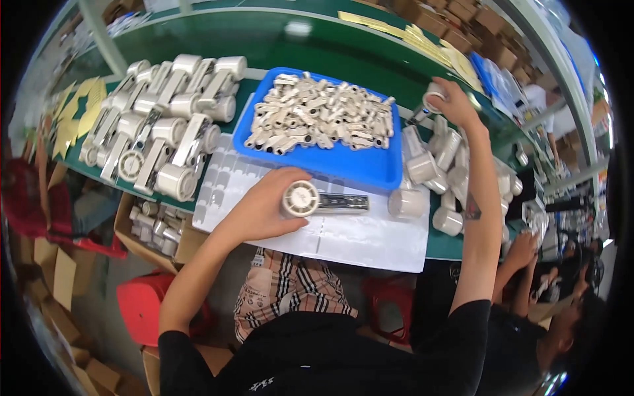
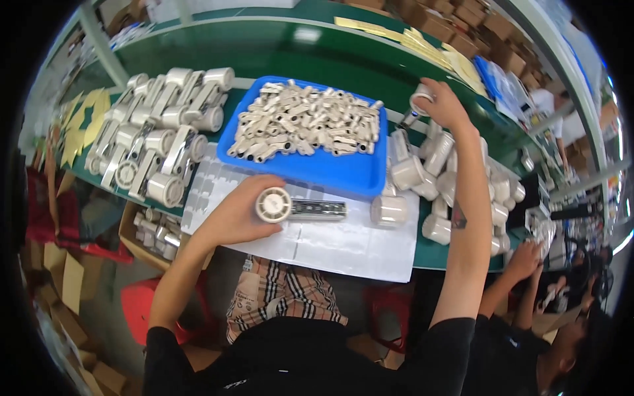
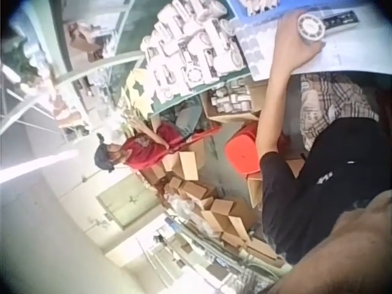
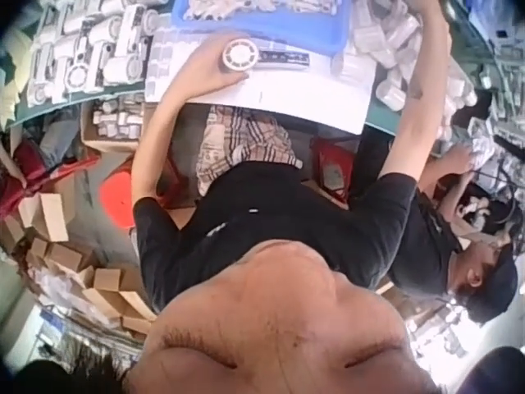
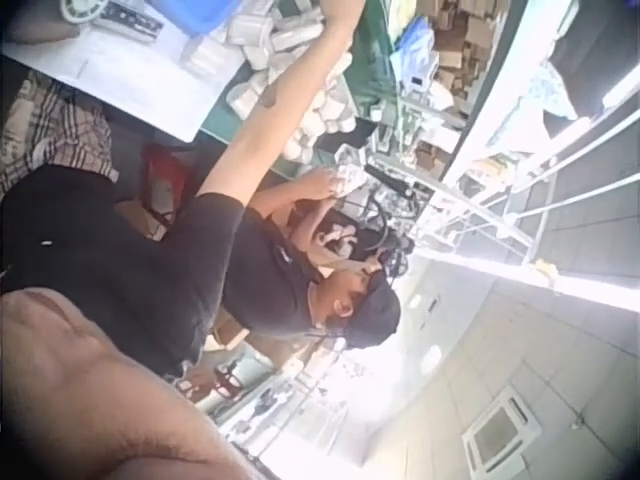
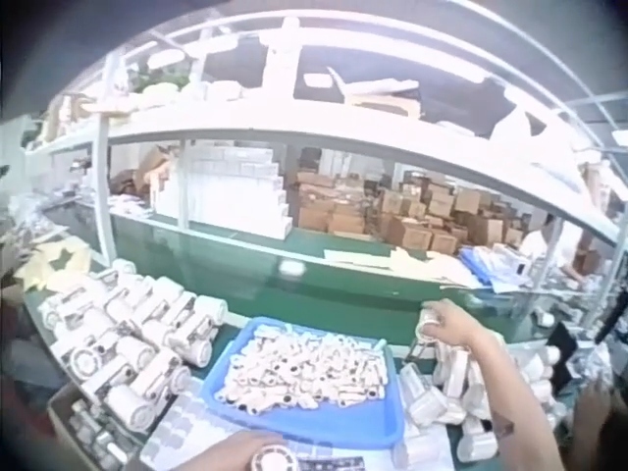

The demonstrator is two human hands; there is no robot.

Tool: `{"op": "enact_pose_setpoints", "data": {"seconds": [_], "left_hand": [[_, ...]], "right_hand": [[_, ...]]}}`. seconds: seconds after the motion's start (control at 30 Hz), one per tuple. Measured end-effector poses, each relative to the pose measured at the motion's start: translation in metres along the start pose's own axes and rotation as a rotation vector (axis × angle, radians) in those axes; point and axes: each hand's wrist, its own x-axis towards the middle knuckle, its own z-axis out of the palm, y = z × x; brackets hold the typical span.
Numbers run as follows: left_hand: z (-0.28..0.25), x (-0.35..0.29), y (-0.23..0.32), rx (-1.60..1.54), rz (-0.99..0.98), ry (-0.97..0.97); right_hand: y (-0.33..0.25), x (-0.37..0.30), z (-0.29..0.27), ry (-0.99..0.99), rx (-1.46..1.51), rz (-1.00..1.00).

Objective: The person assembles portable fans by attaching components to the fan bodies, peeling stickers from a sheet to apply onto the fan bases, and stacking the fans on the table.

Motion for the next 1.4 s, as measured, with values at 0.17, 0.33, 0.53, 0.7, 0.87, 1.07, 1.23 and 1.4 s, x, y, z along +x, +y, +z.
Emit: {"op": "enact_pose_setpoints", "data": {"seconds": [0.17,0.33,0.53,0.7,0.87,1.07,1.23,1.4], "left_hand": [[0.008,0.010,0.014,0.098,0.042,-0.024],[0.027,0.022,0.021,0.184,-0.015,-0.031],[0.026,0.022,0.024,0.286,0.031,0.018],[0.027,0.025,0.029,0.243,0.099,0.001],[0.032,0.027,0.026,0.207,0.053,-0.069],[0.033,0.020,0.013,0.176,0.112,0.040],[0.025,0.017,0.006,0.203,0.141,0.016],[0.024,0.013,0.008,0.201,0.175,0.079]], "right_hand": [[-0.019,0.007,0.005,0.000,0.007,0.025],[-0.005,0.002,-0.001,0.015,-0.021,0.056],[-0.004,0.003,0.000,-0.010,-0.021,0.010],[-0.010,0.001,0.001,-0.014,-0.015,0.071],[-0.010,-0.002,-0.008,0.121,-0.111,-0.020],[-0.133,-0.025,-0.020,0.296,-0.128,-0.353],[-0.180,-0.060,0.041,-0.247,-0.134,-0.420],[-0.164,-0.061,0.092,-0.236,-0.290,-0.323]]}}
